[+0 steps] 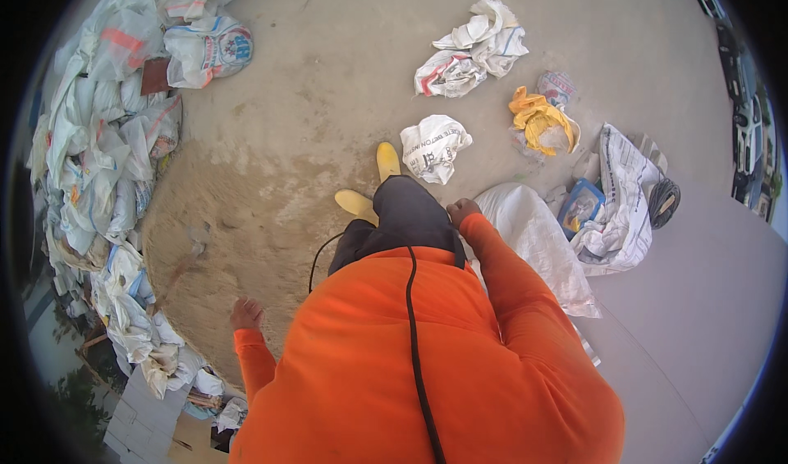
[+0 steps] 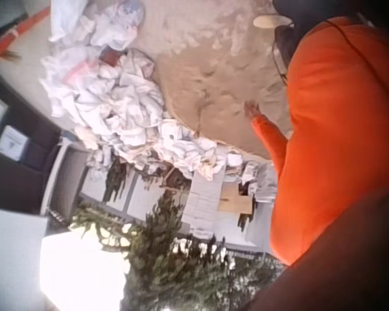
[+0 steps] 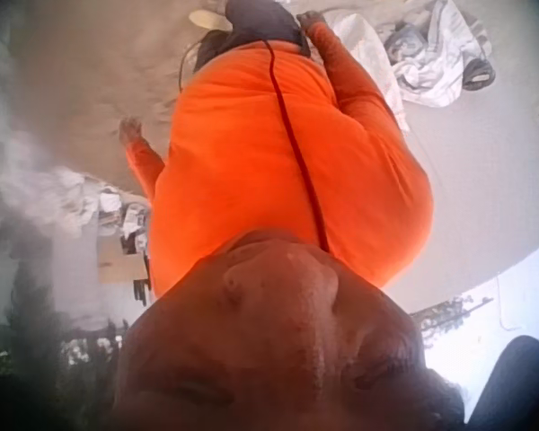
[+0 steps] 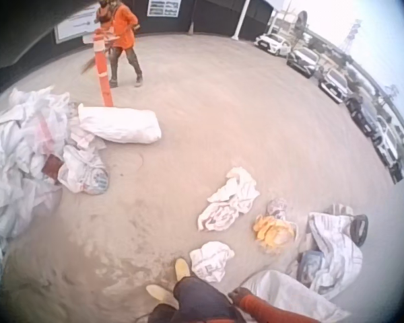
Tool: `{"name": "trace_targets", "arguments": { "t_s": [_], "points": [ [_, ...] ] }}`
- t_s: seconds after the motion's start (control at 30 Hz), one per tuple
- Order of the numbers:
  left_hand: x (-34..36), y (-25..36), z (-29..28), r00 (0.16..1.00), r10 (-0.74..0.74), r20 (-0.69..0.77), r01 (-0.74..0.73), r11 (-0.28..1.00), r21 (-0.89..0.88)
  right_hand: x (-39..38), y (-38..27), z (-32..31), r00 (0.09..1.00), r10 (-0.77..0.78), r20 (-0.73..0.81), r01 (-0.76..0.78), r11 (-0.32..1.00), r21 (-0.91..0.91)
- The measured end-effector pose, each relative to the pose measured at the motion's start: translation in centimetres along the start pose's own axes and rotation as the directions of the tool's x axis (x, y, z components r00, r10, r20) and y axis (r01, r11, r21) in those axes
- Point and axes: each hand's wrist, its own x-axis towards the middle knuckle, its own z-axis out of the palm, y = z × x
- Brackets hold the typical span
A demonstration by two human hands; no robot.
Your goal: The person scoops sand from a large pile using a shovel and fills white sacks. The person repeatedly positions the sack, shovels sand into it, and moves the filled sack aside.
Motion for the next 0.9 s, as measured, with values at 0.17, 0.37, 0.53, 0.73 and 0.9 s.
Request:
{"name": "trace_targets", "arguments": {
  "t_s": [0.17, 0.37, 0.53, 0.73, 0.9],
  "points": [
    [9.3, -7.4, 8.2, 0.877, -0.256, 0.407, 0.201, 0.964, 0.174, 3.5, 0.4, 2.4, 0.936, 0.32, 0.145, -0.342, 0.925, 0.167],
    [8.0, -18.3, 26.6, 0.928, -0.228, 0.295, -0.184, 0.41, 0.893, 18.7, 7.0, 7.8, 0.824, 0.566, 0.007, -0.551, 0.799, 0.241],
    [4.8, -16.8, 36.5, 0.959, -0.231, 0.163, -0.148, 0.082, 0.986, 33.9, 17.3, 12.8, 0.64, 0.738, -0.212, -0.638, 0.665, 0.387],
    [6.3, -15.9, 36.4, 0.96, -0.23, 0.161, -0.143, 0.095, 0.985, 42.8, 11.3, 15.3, 0.472, 0.875, 0.111, -0.638, 0.252, 0.727],
    [6.6, -15.6, 36.5, 0.954, -0.247, 0.169, -0.153, 0.079, 0.985, 46.2, 7.2, 17.4, 0.782, 0.544, 0.305, -0.463, 0.181, 0.868]
  ]
}}
